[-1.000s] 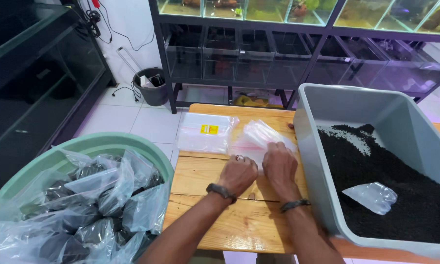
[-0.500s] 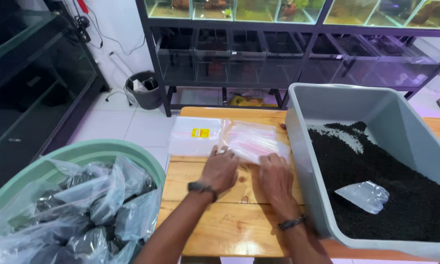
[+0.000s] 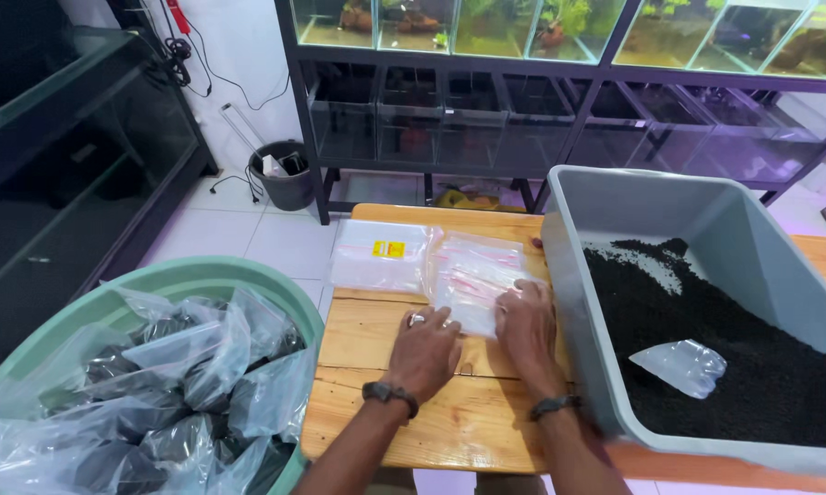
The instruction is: The person scoops black aquarium substrate from a large bin into small plastic zip bags using a plastic cup, then seals the bags and places them into a green tub.
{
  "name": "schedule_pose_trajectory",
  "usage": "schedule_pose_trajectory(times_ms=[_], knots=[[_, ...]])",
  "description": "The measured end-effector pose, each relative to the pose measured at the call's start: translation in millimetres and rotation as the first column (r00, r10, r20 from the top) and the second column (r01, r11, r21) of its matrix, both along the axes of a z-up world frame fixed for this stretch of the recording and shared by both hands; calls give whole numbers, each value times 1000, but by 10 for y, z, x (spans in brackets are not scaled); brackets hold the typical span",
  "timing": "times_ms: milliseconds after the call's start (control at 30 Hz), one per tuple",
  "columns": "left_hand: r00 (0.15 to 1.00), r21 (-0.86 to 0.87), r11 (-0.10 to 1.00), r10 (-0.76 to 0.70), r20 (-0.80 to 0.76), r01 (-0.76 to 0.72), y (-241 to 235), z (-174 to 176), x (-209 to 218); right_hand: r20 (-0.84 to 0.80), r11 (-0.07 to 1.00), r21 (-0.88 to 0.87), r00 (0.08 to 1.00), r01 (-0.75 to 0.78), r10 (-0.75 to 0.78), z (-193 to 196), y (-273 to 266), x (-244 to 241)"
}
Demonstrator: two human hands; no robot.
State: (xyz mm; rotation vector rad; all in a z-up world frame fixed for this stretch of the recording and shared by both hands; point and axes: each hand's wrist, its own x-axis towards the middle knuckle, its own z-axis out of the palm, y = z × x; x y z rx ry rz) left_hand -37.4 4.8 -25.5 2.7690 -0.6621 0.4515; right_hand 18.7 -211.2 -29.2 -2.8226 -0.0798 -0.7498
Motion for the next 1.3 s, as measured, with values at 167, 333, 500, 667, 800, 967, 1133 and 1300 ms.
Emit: schedule_pose_trajectory(times_ms=[167,333,500,667,800,967,1133,1300], knots=[[998,-138,990,18,62,-9,57,-159,124,143,997,30,988,-68,63,-187,-38,23],[999,-459,888,6,48,17,195,375,8,82,993,76,993,-94,88,118,86,-296],[977,-802,596,-188,-99,34,234,346,144,-32,975,183,991,-122,130,406,176,-566],[957,-794,605,-261,-127,59,343,736,-106,-9,961,102,965,-258,261,704,145,-875],[953,-753,654,-269,-139,74,542,977,-345,-37,899,210,916,-384,400,1037,161,-1287],[962,-758,632,-272,-24,160,729,1209,-616,6,815,361,875,-453,484,1422,258,-1678],[955,-707,647,-257,149,284,805,1535,-865,23,761,512,892,-399,452,1512,324,-1944],[863,-530,684,-342,372,500,797,1716,-984,-99,610,575,694,-545,713,1531,290,-2113]])
